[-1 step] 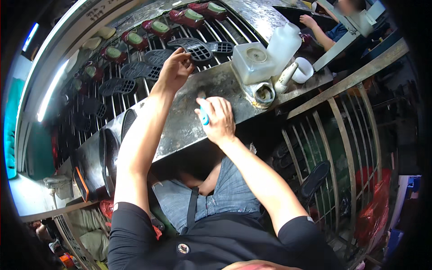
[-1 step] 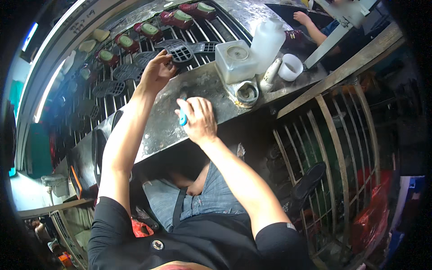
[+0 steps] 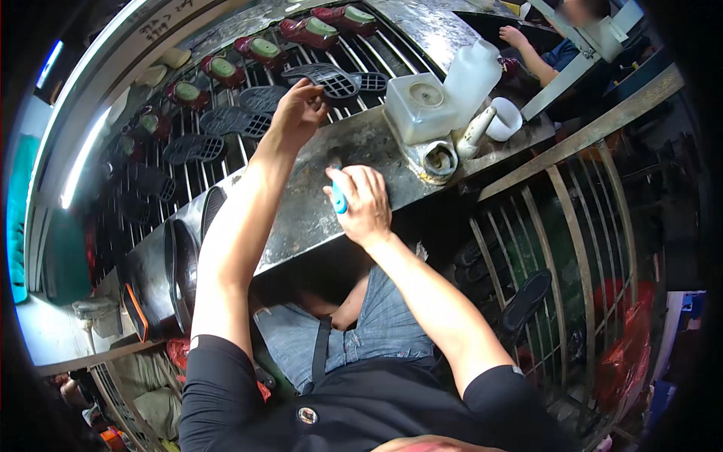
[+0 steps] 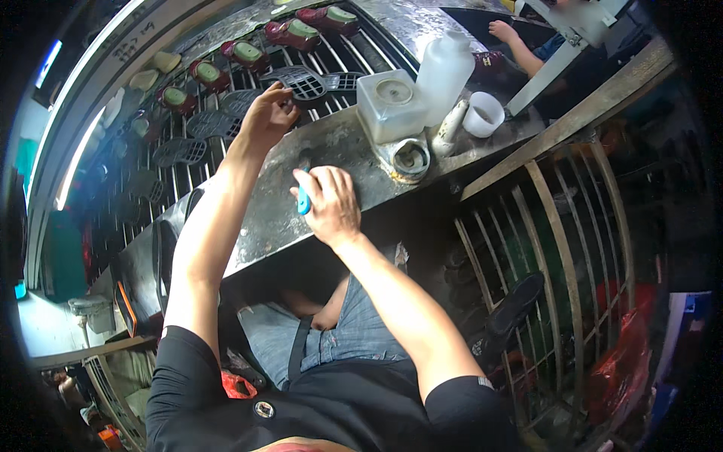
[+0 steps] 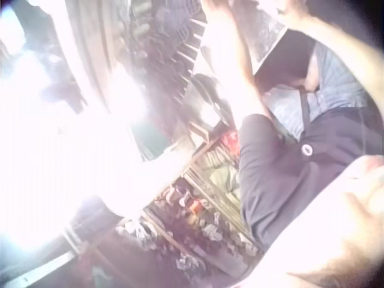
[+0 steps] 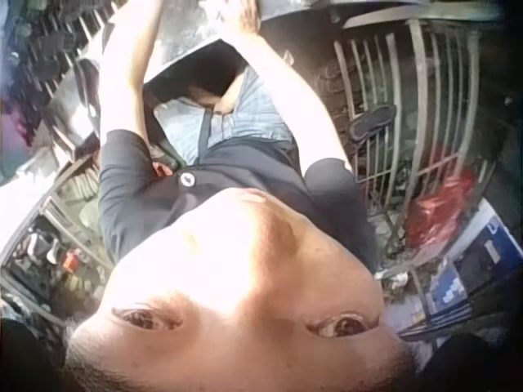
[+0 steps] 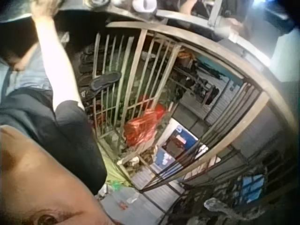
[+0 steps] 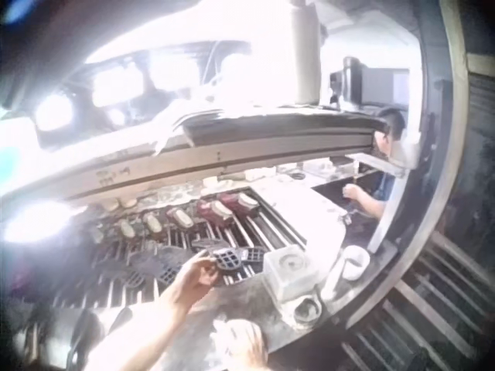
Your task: Applying adhesive or primer to the inner surface of shoe soles using a brush at a workstation.
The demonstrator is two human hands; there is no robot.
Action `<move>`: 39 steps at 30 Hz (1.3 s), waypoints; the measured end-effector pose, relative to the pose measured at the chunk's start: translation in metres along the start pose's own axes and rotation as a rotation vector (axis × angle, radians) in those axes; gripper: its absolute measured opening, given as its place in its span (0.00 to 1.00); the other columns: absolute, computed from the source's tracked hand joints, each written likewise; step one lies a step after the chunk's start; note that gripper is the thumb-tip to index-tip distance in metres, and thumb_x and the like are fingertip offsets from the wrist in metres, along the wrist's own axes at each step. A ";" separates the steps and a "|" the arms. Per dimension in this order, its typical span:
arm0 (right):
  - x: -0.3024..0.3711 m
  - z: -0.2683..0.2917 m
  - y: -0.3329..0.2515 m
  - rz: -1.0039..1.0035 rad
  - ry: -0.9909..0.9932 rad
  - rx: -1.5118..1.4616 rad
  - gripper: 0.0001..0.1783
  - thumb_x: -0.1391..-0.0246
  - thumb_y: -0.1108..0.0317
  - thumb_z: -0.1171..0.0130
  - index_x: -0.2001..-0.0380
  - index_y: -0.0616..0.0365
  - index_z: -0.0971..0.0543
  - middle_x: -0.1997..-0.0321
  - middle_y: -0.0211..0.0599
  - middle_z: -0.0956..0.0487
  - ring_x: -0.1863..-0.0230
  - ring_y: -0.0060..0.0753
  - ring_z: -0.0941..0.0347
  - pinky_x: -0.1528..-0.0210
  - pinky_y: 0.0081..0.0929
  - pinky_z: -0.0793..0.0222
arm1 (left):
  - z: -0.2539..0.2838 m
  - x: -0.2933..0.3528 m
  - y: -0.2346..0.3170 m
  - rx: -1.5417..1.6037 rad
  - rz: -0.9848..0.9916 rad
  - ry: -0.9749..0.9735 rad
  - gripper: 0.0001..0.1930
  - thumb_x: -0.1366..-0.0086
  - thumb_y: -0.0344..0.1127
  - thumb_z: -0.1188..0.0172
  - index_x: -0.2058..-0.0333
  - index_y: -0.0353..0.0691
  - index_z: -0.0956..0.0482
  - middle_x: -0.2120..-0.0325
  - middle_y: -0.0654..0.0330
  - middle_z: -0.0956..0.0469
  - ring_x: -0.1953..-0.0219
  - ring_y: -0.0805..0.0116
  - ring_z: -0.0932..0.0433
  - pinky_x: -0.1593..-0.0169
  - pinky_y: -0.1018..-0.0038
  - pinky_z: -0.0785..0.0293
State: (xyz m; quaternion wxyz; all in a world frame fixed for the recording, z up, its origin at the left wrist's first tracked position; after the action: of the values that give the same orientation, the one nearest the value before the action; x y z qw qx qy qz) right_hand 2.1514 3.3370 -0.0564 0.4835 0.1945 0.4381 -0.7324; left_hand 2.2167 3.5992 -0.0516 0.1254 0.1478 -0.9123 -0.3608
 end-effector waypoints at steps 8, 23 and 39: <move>-0.003 -0.004 -0.012 -0.004 -0.037 -0.026 0.20 0.40 0.63 0.29 0.46 0.50 0.18 0.54 0.38 0.22 0.47 0.48 0.22 0.40 0.49 0.28 | -0.043 -0.116 -0.031 -0.289 -0.260 -0.004 0.22 0.34 0.13 0.36 0.45 0.33 0.31 0.43 0.50 0.27 0.37 0.45 0.23 0.29 0.53 0.25; 0.004 0.006 0.012 -0.043 -0.022 0.075 0.20 0.38 0.60 0.28 0.45 0.47 0.17 0.52 0.37 0.19 0.47 0.48 0.22 0.44 0.49 0.29 | 0.006 0.234 0.055 -1.610 -0.333 0.354 0.26 0.28 0.39 0.36 0.33 0.41 0.22 0.34 0.47 0.22 0.29 0.48 0.25 0.26 0.54 0.31; 0.007 -0.003 0.001 -0.002 -0.049 0.072 0.18 0.32 0.66 0.33 0.40 0.49 0.19 0.48 0.39 0.19 0.43 0.50 0.22 0.39 0.47 0.30 | 0.148 0.359 0.061 -2.283 -0.210 0.952 0.34 0.27 0.52 0.40 0.31 0.34 0.25 0.22 0.45 0.37 0.20 0.33 0.43 0.22 0.29 0.52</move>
State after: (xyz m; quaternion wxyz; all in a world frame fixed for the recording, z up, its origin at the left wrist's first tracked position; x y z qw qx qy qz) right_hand 2.1485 3.3359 -0.0634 0.4861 0.1933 0.3996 -0.7528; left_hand 1.8242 3.6044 -0.0700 0.4712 0.1427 0.0759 -0.8671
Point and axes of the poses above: each hand's wrist, its own x-axis away from the middle knuckle, its own z-axis out of the back of the hand, y = z × x, the point moved 3 cm from there along -x, towards the middle knuckle
